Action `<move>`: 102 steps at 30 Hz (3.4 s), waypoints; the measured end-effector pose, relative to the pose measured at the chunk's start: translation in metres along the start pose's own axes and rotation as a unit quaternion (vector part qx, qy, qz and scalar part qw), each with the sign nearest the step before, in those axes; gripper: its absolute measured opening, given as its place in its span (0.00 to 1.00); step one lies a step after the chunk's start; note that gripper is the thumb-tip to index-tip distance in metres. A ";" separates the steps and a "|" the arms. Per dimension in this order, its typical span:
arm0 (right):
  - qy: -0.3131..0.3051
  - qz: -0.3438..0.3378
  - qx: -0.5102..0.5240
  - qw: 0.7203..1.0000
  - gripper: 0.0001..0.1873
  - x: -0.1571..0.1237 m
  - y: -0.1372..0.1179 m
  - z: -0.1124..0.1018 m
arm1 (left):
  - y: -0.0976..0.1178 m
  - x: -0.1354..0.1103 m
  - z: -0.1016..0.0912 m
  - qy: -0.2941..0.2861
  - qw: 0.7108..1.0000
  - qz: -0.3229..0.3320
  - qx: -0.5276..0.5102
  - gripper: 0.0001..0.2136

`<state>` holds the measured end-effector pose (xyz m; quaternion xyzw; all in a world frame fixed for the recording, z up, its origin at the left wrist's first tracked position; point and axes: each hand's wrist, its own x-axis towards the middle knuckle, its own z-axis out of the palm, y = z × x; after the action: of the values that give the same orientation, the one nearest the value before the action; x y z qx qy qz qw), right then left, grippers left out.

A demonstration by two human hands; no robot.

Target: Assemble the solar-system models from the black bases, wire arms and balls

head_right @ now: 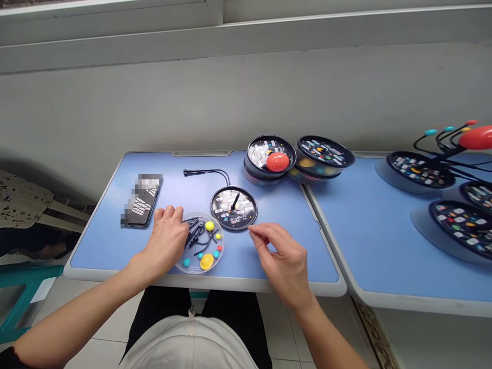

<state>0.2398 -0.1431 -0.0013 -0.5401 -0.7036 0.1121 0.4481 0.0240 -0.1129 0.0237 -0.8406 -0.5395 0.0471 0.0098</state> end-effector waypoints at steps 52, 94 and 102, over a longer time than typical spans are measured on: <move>-0.293 0.271 0.339 0.852 0.06 0.046 -0.036 0.032 | -0.034 -0.054 0.009 0.058 0.541 -0.262 -0.797 0.12; -0.381 -0.167 0.063 0.907 0.13 0.068 -0.058 0.075 | -0.033 -0.058 0.015 0.047 0.449 -0.263 -0.853 0.13; -0.276 0.192 0.382 0.861 0.03 0.072 -0.057 0.029 | -0.030 -0.059 0.010 0.063 0.514 -0.270 -0.811 0.14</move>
<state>0.1793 -0.0943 0.0551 -0.3980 -0.5825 0.6007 0.3761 -0.0288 -0.1540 0.0196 -0.2976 -0.5423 -0.4687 -0.6306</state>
